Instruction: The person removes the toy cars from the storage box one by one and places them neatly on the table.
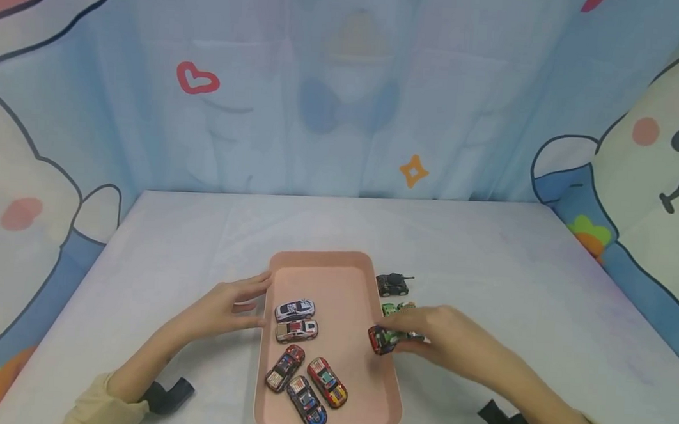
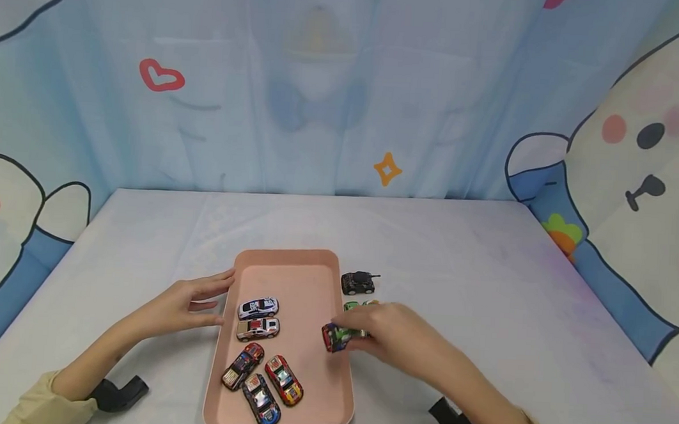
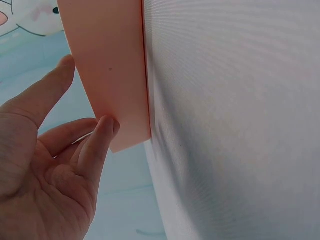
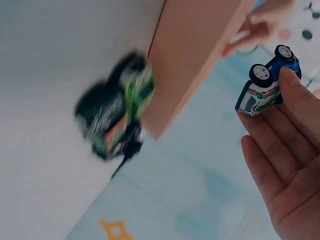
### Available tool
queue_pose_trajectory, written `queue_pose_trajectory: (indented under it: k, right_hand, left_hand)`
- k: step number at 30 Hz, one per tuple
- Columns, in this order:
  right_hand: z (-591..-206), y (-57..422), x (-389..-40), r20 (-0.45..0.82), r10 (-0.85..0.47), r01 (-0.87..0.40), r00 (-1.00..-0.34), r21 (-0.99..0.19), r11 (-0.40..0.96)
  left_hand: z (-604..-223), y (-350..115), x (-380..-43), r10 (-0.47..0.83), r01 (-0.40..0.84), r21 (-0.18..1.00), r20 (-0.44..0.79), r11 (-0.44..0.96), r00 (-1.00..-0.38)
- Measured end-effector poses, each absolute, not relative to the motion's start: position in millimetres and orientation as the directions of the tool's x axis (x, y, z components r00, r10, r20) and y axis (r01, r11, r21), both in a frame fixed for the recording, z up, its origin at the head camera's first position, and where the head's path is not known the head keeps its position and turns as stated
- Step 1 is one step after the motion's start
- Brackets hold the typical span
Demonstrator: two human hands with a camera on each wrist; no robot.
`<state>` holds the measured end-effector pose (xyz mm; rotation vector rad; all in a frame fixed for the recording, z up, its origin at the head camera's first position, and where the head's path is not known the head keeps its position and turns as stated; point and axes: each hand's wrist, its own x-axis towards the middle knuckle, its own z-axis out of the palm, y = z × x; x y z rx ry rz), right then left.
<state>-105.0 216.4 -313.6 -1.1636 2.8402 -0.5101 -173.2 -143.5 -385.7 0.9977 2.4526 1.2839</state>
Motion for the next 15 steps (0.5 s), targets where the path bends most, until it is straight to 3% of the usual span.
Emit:
queue_pose_trajectory:
  k: [6, 15]
  right_hand:
    - [-308.0, 254.1, -137.9, 0.189, -0.554, -0.585, -0.811, -0.306, 0.751]
    - [-324.0, 291.5, -182.6, 0.16, -0.456, -0.484, -0.875, -0.313, 0.817]
  left_hand:
    - [-386.6, -144.6, -174.0, 0.651, 0.478, 0.789, 0.136, 0.385, -0.747]
    - [-387.4, -144.4, -175.6, 0.652, 0.485, 0.789, 0.145, 0.378, -0.744]
